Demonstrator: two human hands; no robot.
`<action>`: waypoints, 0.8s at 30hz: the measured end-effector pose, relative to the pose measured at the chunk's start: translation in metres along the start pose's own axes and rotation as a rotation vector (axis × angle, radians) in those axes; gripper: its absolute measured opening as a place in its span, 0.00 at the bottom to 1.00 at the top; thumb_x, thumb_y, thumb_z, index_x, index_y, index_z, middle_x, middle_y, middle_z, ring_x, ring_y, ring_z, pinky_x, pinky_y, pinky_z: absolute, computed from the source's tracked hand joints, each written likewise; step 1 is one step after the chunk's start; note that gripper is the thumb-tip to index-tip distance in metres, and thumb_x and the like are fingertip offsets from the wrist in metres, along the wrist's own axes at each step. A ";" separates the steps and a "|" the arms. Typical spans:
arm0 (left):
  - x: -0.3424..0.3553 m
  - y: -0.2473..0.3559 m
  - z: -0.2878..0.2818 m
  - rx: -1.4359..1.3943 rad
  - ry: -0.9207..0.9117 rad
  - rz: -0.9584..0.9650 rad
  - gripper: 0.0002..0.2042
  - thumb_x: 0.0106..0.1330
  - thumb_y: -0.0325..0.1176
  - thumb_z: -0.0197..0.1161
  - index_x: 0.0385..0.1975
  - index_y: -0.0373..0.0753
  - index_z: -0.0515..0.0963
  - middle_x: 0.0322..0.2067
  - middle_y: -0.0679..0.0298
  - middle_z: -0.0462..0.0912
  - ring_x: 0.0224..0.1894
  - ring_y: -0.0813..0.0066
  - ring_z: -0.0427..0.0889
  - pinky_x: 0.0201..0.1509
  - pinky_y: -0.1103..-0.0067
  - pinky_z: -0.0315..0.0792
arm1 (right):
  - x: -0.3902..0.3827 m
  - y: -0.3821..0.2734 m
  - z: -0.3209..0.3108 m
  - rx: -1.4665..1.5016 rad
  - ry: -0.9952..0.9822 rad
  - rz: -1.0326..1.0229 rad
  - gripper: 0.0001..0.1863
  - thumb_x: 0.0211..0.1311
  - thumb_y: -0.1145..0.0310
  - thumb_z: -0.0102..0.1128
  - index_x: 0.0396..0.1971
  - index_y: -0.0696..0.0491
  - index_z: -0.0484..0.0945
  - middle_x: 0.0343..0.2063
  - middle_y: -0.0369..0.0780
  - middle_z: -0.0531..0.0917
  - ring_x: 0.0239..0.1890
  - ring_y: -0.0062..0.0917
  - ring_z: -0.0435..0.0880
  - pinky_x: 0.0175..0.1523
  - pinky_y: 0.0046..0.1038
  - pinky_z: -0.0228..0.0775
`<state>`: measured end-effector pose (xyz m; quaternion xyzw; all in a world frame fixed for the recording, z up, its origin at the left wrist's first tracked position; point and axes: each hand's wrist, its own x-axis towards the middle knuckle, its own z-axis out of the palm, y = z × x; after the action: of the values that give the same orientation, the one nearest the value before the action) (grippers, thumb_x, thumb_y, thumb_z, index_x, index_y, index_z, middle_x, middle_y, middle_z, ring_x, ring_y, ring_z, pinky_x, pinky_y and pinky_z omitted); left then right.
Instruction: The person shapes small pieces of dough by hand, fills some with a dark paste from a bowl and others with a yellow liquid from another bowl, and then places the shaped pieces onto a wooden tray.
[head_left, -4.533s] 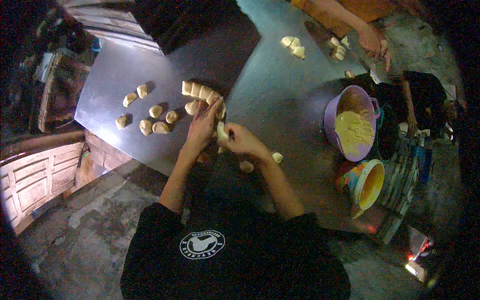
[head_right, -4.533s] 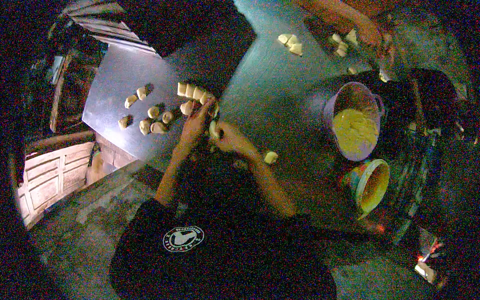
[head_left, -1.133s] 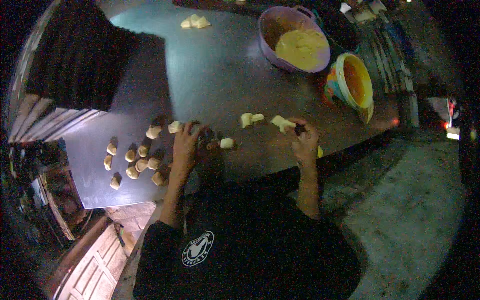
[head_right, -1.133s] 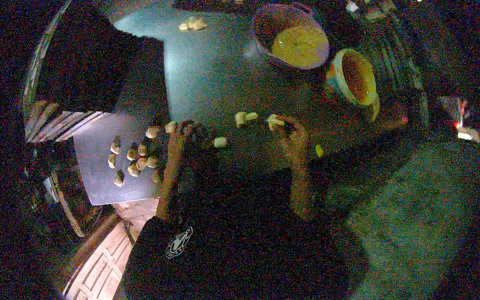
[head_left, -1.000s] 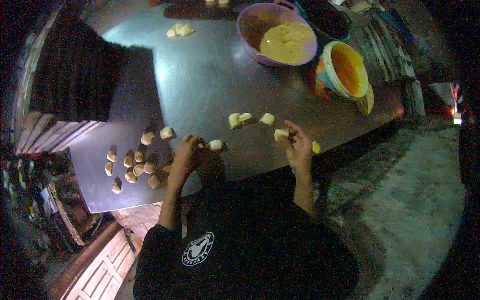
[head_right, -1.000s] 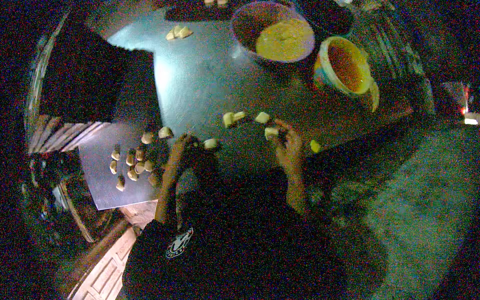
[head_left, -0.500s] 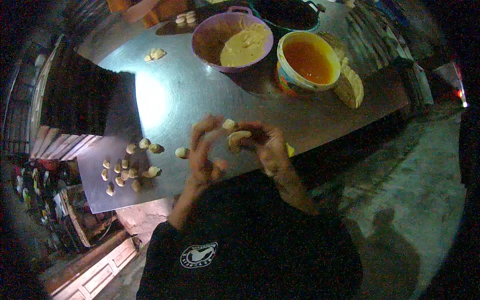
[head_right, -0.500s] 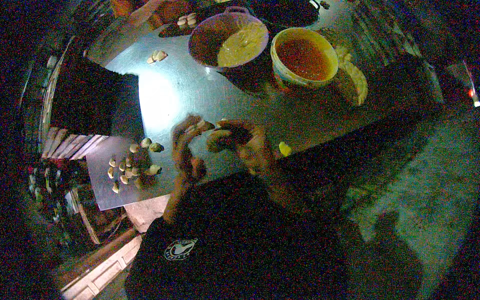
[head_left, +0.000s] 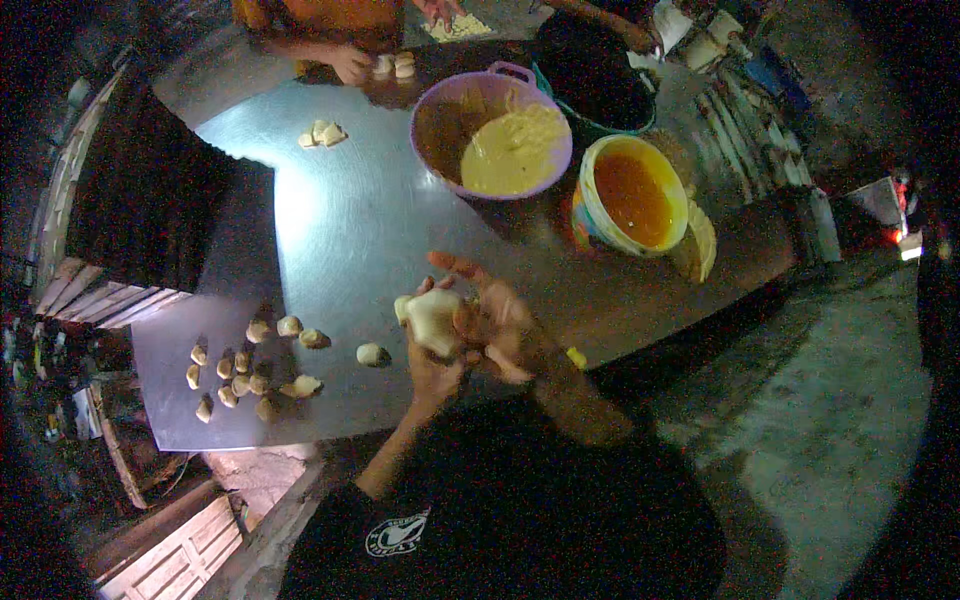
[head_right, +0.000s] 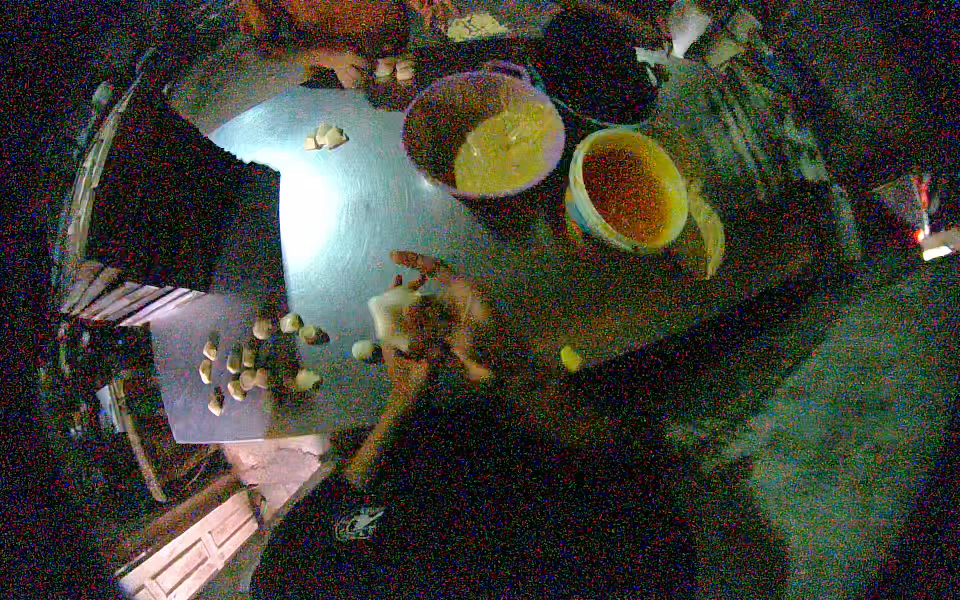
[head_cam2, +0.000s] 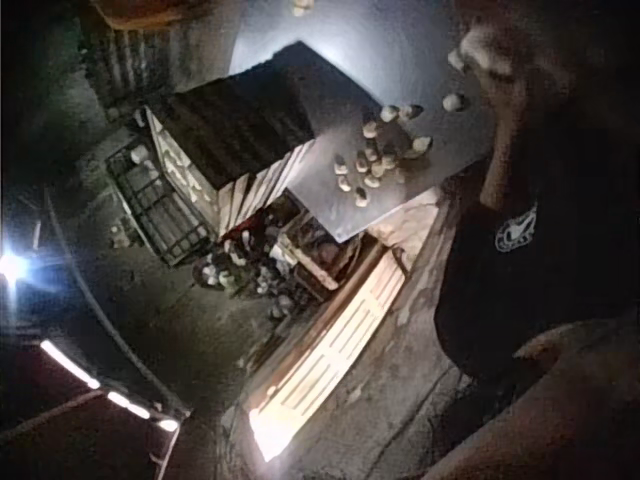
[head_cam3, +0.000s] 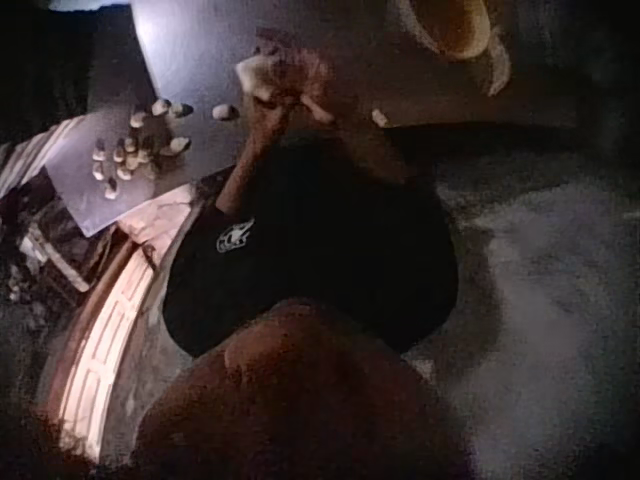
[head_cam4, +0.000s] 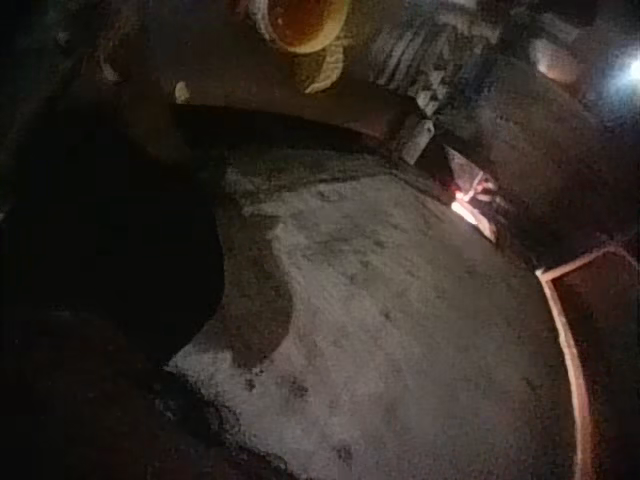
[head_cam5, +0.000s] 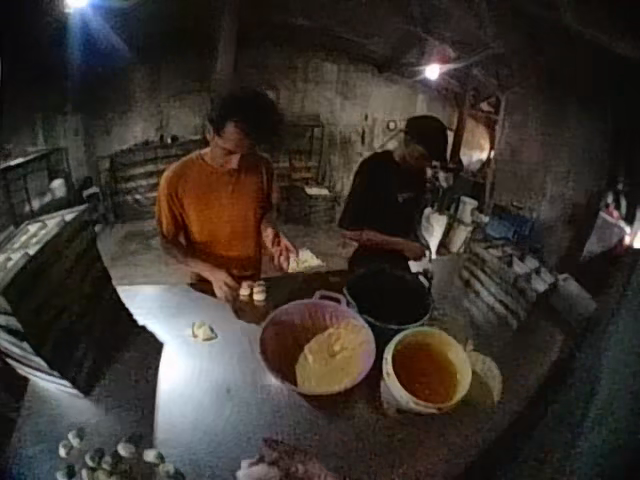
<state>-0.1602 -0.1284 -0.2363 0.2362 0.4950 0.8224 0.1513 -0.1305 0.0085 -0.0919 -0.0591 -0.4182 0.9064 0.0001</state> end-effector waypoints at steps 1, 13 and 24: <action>0.004 0.014 -0.003 0.376 0.014 -0.065 0.35 0.61 0.35 0.66 0.63 0.32 0.55 0.54 0.51 0.71 0.53 0.63 0.75 0.54 0.71 0.72 | 0.021 -0.008 -0.003 -0.228 0.039 -0.090 0.27 0.61 0.72 0.61 0.61 0.54 0.66 0.43 0.43 0.82 0.45 0.28 0.81 0.53 0.30 0.72; 0.070 0.043 -0.093 0.284 -0.013 -0.575 0.10 0.68 0.35 0.58 0.42 0.36 0.79 0.34 0.66 0.81 0.34 0.82 0.75 0.41 0.83 0.69 | 0.226 -0.021 -0.168 -1.463 0.234 0.318 0.42 0.67 0.34 0.19 0.63 0.53 0.64 0.48 0.51 0.78 0.47 0.33 0.78 0.56 0.34 0.65; 0.122 0.080 -0.060 0.065 -0.062 -0.567 0.15 0.71 0.40 0.54 0.51 0.38 0.75 0.40 0.64 0.79 0.39 0.78 0.77 0.46 0.79 0.71 | 0.168 -0.052 -0.074 -0.320 0.382 0.200 0.21 0.71 0.61 0.46 0.58 0.54 0.69 0.44 0.40 0.79 0.41 0.18 0.77 0.45 0.20 0.72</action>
<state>-0.2970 -0.1514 -0.1605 0.1179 0.5623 0.7234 0.3828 -0.2921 0.1067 -0.1181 -0.2692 -0.5406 0.7968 -0.0198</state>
